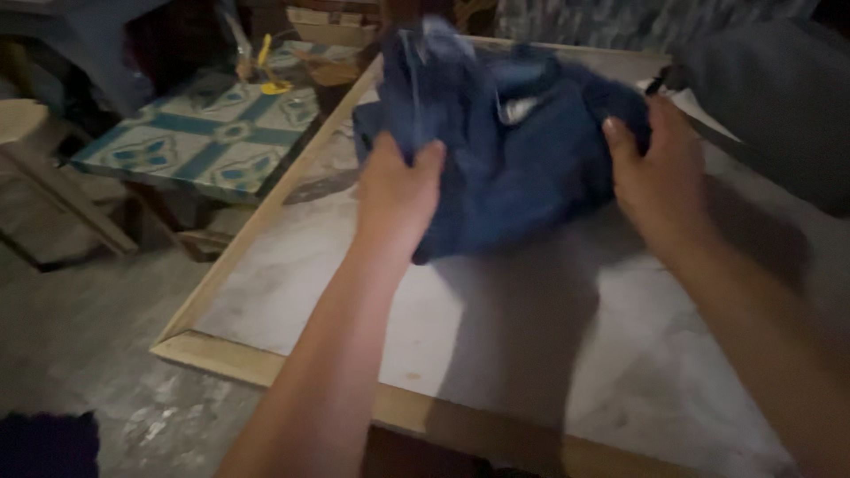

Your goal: The person folds a gray and white polo shirt, a pair of blue jeans, and a white sweater by hand on a table.

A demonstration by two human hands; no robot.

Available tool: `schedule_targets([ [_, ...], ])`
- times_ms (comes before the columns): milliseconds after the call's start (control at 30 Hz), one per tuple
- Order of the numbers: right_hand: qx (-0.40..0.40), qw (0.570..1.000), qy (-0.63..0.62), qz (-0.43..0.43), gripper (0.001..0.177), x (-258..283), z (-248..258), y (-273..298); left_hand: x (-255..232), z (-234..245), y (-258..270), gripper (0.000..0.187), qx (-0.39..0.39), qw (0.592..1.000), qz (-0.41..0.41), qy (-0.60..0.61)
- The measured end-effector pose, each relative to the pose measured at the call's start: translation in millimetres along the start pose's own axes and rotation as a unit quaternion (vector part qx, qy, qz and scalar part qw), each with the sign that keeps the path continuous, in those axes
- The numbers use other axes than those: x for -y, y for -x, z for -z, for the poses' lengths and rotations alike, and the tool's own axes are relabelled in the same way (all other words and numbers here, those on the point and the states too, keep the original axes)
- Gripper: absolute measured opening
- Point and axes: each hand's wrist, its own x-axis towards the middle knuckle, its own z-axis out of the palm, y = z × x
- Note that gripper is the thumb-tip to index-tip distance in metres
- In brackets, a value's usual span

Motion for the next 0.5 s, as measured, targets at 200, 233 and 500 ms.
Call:
schedule_targets([
  [200, 0.066, 0.992, -0.016, -0.103, 0.047, 25, -32, 5, 30, 9, -24, 0.042, -0.137, 0.99, -0.023, -0.001],
  [233, 0.13, 0.983, 0.018, -0.128, 0.045, 25, -39, 1, 32, 11, -26, 0.044, -0.125, 0.992, 0.033, -0.014],
  [500, 0.133, 0.978, -0.051, -0.156, 0.061, 5, -34, 2, 21, 31, -6, 0.067, -0.122, 0.973, 0.061, -0.186],
])
